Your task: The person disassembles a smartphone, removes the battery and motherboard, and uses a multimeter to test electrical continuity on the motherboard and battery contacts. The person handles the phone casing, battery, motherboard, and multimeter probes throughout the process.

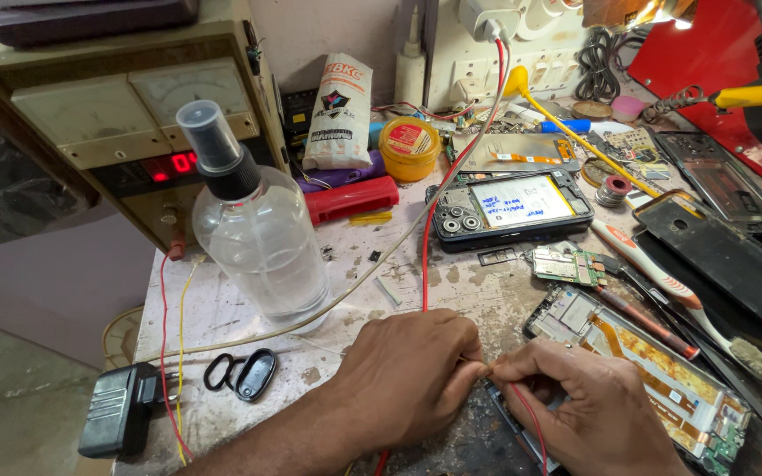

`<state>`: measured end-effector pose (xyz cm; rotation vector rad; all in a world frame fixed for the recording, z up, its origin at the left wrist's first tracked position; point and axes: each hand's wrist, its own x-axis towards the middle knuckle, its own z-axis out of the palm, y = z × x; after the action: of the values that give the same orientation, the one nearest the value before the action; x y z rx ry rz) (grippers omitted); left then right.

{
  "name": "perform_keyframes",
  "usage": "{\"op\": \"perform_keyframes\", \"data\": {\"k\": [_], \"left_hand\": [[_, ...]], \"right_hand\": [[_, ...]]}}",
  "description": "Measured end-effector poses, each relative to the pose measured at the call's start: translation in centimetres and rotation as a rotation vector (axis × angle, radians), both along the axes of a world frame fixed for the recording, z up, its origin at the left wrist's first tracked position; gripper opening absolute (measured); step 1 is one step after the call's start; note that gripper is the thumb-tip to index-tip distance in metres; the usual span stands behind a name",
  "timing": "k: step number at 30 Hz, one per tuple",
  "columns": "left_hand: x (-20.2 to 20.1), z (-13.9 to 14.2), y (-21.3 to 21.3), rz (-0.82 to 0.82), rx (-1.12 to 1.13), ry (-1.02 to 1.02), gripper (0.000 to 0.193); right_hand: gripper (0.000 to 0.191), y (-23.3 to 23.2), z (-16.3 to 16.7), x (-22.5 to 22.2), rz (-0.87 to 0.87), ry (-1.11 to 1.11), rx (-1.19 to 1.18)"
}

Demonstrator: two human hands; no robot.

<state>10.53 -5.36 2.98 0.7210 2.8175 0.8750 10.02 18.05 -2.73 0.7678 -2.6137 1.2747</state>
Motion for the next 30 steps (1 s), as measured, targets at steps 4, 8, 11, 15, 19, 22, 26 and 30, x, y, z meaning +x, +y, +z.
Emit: {"op": "perform_keyframes", "data": {"k": [4, 8, 11, 15, 19, 22, 26, 30], "left_hand": [[0.04, 0.01, 0.00, 0.001, 0.022, 0.034, 0.021], [0.13, 0.01, -0.07, -0.002, 0.029, 0.039, 0.021], [0.19, -0.01, -0.11, -0.004, 0.026, 0.034, 0.022], [0.22, -0.06, -0.10, -0.003, 0.027, 0.034, 0.022], [0.21, -0.09, -0.12, -0.010, 0.028, 0.046, 0.022], [0.29, -0.08, -0.20, -0.009, 0.028, 0.045, 0.022], [0.28, -0.02, -0.19, -0.003, 0.021, 0.039, 0.022], [0.28, -0.01, -0.14, -0.002, 0.019, 0.039, 0.022]], "right_hand": [[0.016, -0.02, 0.05, 0.02, -0.013, -0.003, -0.007], [0.016, 0.04, 0.21, 0.17, 0.003, -0.022, -0.014], [0.016, -0.01, 0.21, 0.25, -0.007, -0.024, -0.012], [0.016, -0.02, 0.14, 0.25, -0.004, -0.021, -0.016], [0.016, -0.04, 0.05, 0.26, 0.001, -0.032, -0.017], [0.016, -0.07, 0.04, 0.25, 0.009, -0.026, -0.020], [0.017, 0.03, 0.15, 0.24, 0.000, -0.019, 0.003], [0.017, 0.11, 0.15, 0.21, 0.008, -0.015, -0.007]]}}
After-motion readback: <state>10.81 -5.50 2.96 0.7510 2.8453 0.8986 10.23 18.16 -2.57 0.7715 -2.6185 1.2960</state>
